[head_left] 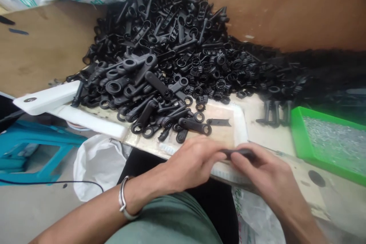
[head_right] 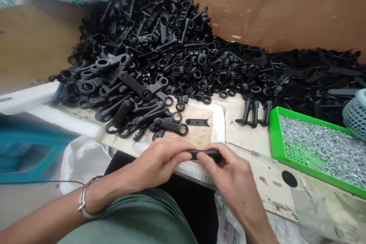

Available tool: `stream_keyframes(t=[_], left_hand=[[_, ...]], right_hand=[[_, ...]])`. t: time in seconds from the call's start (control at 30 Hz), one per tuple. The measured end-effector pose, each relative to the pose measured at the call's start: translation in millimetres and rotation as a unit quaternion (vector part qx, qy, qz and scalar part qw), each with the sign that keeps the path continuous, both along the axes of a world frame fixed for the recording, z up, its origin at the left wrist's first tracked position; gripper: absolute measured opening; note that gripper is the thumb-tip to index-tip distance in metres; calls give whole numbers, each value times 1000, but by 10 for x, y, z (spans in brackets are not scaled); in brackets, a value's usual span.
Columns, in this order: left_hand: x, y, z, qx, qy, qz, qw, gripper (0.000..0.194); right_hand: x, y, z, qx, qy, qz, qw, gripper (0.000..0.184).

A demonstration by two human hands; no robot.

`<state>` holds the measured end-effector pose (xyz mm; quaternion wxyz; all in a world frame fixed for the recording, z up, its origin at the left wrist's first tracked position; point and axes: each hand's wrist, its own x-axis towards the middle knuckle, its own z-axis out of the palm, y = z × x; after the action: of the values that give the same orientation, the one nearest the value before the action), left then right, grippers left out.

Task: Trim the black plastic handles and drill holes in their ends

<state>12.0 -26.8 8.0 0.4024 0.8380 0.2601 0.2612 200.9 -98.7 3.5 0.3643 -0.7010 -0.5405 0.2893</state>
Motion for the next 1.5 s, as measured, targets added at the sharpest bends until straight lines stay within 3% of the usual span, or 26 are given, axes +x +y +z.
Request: stream_keyframes(t=[0.13, 0.23, 0.3, 0.37, 0.47, 0.6, 0.73, 0.9, 0.97, 1.1, 1.27, 1.37, 1.5], left_hand=[[-243, -60, -29, 207, 49, -23, 977, 27], [-418, -36, -37, 332, 64, -4, 941, 26], [-486, -19, -48, 360, 74, 25, 930, 26], [-493, -20, -74, 377, 89, 33, 921, 26], [-404, -29, -146, 414, 105, 16, 904, 25], [-250, 52, -245, 459, 138, 50, 876, 23], [-152, 209, -259, 484, 189, 157, 840, 23], [-97, 273, -241, 489, 207, 194, 825, 26], [-101, 249, -257, 489, 190, 195, 829, 26], [-143, 193, -300, 482, 144, 175, 846, 25], [-219, 147, -287, 436, 71, 137, 887, 25], [-208, 133, -188, 372, -35, 146, 916, 24], [-72, 196, 54, 180, -118, 194, 957, 17]], right_hand=[[-28, -68, 14, -32, -14, 105, 994, 29], [87, 80, -4, 14, -71, 126, 989, 30], [184, 250, -49, 98, -188, 102, 972, 32], [236, 438, -103, 156, -308, 111, 932, 32], [194, 661, -141, 145, -385, 170, 895, 26], [74, 700, -93, 117, -411, 162, 889, 22], [162, 509, -65, 112, -408, 82, 902, 28], [704, 283, -70, 117, -393, -118, 904, 42], [878, 291, -60, 106, -394, -154, 900, 44], [883, 483, -33, 70, -405, -110, 905, 31], [679, 590, -38, 60, -465, -83, 879, 27], [640, 420, -74, 126, -478, -60, 867, 29], [564, 78, -68, 261, -459, 19, 849, 17]])
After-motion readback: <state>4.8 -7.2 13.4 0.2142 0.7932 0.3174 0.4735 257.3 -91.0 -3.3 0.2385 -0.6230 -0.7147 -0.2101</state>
